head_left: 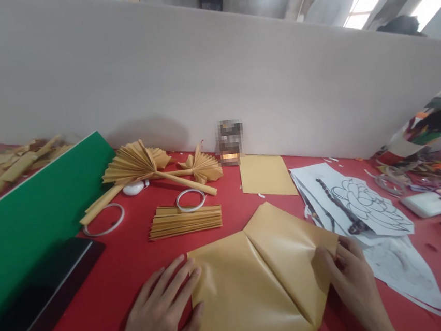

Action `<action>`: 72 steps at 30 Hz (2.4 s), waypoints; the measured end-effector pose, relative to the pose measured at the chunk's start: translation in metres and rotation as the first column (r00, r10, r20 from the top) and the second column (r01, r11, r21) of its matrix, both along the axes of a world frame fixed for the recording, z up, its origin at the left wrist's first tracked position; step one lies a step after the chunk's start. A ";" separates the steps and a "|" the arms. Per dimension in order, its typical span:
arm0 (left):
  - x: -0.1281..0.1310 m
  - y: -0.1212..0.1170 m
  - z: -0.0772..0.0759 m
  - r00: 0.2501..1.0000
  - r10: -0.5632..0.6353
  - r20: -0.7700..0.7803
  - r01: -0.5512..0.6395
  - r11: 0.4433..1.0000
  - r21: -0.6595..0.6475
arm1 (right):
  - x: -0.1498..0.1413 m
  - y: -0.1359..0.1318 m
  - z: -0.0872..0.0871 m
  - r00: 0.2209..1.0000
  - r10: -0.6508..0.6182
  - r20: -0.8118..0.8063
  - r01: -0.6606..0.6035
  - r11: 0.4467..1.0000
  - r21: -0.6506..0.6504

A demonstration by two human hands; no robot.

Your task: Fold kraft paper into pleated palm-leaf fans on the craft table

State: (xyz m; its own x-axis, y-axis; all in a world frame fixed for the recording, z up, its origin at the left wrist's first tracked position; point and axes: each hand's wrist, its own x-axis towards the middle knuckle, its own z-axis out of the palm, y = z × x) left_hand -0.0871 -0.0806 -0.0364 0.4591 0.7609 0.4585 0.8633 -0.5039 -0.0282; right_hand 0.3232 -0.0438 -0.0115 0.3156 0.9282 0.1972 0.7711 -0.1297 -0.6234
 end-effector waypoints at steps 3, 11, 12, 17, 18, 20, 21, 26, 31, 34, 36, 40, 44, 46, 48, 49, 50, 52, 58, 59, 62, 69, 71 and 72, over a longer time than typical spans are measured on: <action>-0.001 0.002 0.000 1.000 -0.017 -0.016 0.017 1.000 0.006 | 0.005 0.011 0.008 0.999 0.034 0.011 -0.034 0.999 0.034; 0.034 0.019 0.016 0.988 -0.144 -0.058 0.140 0.987 -0.078 | -0.007 0.067 0.074 0.898 0.430 -0.095 -0.438 0.846 -0.303; 0.043 0.022 0.019 0.982 -0.184 -0.043 0.179 0.979 -0.092 | -0.012 0.071 0.080 0.882 0.458 -0.110 -0.467 0.824 -0.321; 0.085 0.035 0.033 0.967 -0.251 0.041 0.253 0.929 -0.270 | -0.039 0.087 0.103 0.783 0.617 -0.079 -0.597 0.708 -0.378; 0.090 0.038 0.035 0.966 -0.255 0.051 0.259 0.920 -0.295 | -0.044 0.092 0.108 0.752 0.656 -0.066 -0.622 0.673 -0.401; 0.097 0.043 0.039 0.962 -0.267 0.064 0.273 0.905 -0.325 | -0.054 0.100 0.119 0.684 0.727 -0.050 -0.662 0.591 -0.462; 0.099 0.045 0.040 0.960 -0.274 0.061 0.278 0.901 -0.334 | -0.060 0.103 0.123 0.653 0.756 -0.048 -0.675 0.552 -0.489; 0.103 0.052 0.038 0.956 -0.292 0.022 0.282 0.899 -0.335 | -0.087 0.113 0.120 0.649 0.761 -0.023 -0.658 0.545 -0.520; 0.102 0.054 0.024 0.949 -0.310 0.058 0.312 0.902 -0.299 | -0.067 0.120 0.102 0.698 0.712 0.082 -0.586 0.632 -0.507; 0.101 0.053 0.016 0.960 -0.270 0.077 0.281 0.919 -0.278 | -0.036 0.117 0.095 0.741 0.658 0.133 -0.536 0.699 -0.473; 0.099 0.053 0.014 0.963 -0.243 0.116 0.266 0.925 -0.271 | -0.018 0.110 0.088 0.784 0.605 0.142 -0.481 0.736 -0.477; 0.096 0.054 0.015 0.952 -0.248 0.179 0.294 0.905 -0.307 | 0.004 0.096 0.072 0.817 0.546 0.183 -0.430 0.790 -0.438; 0.095 0.056 0.018 0.943 -0.252 0.216 0.314 0.889 -0.334 | 0.010 0.091 0.066 0.825 0.535 0.182 -0.419 0.796 -0.437; 0.095 0.056 0.018 0.940 -0.257 0.225 0.322 0.886 -0.334 | 0.012 0.090 0.066 0.838 0.518 0.170 -0.408 0.803 -0.434; 0.096 0.057 0.018 0.938 -0.259 0.231 0.324 0.891 -0.318 | 0.015 0.088 0.066 0.854 0.498 0.148 -0.397 0.810 -0.432; 0.096 0.057 0.018 0.939 -0.257 0.229 0.321 0.896 -0.308 | 0.017 0.087 0.065 0.860 0.491 0.137 -0.393 0.811 -0.433; 0.096 0.057 0.017 0.940 -0.257 0.226 0.318 0.899 -0.301 | 0.019 0.085 0.064 0.865 0.485 0.129 -0.391 0.812 -0.434; 0.097 0.057 0.017 0.942 -0.253 0.218 0.312 0.902 -0.298 | 0.025 0.082 0.060 0.871 0.477 0.122 -0.385 0.814 -0.435; 0.098 0.057 0.018 0.950 -0.240 0.198 0.293 0.906 -0.307 | 0.040 0.073 0.052 0.888 0.422 0.181 -0.310 0.842 -0.442; 0.098 0.057 0.018 0.952 -0.241 0.189 0.290 0.907 -0.307 | 0.042 0.072 0.052 0.890 0.416 0.185 -0.302 0.844 -0.443; 0.098 0.057 0.018 0.958 -0.243 0.154 0.280 0.909 -0.310 | 0.047 0.068 0.053 0.894 0.402 0.199 -0.283 0.850 -0.444; 0.097 0.058 0.018 0.961 -0.251 0.118 0.276 0.907 -0.318 | 0.060 0.056 0.053 0.915 0.366 0.170 -0.268 0.866 -0.422; 0.096 0.059 0.017 0.960 -0.253 0.118 0.277 0.908 -0.315 | 0.063 0.051 0.054 0.919 0.348 0.186 -0.245 0.873 -0.422; 0.096 0.059 0.016 0.960 -0.254 0.117 0.278 0.908 -0.314 | 0.065 0.049 0.054 0.920 0.340 0.196 -0.233 0.875 -0.424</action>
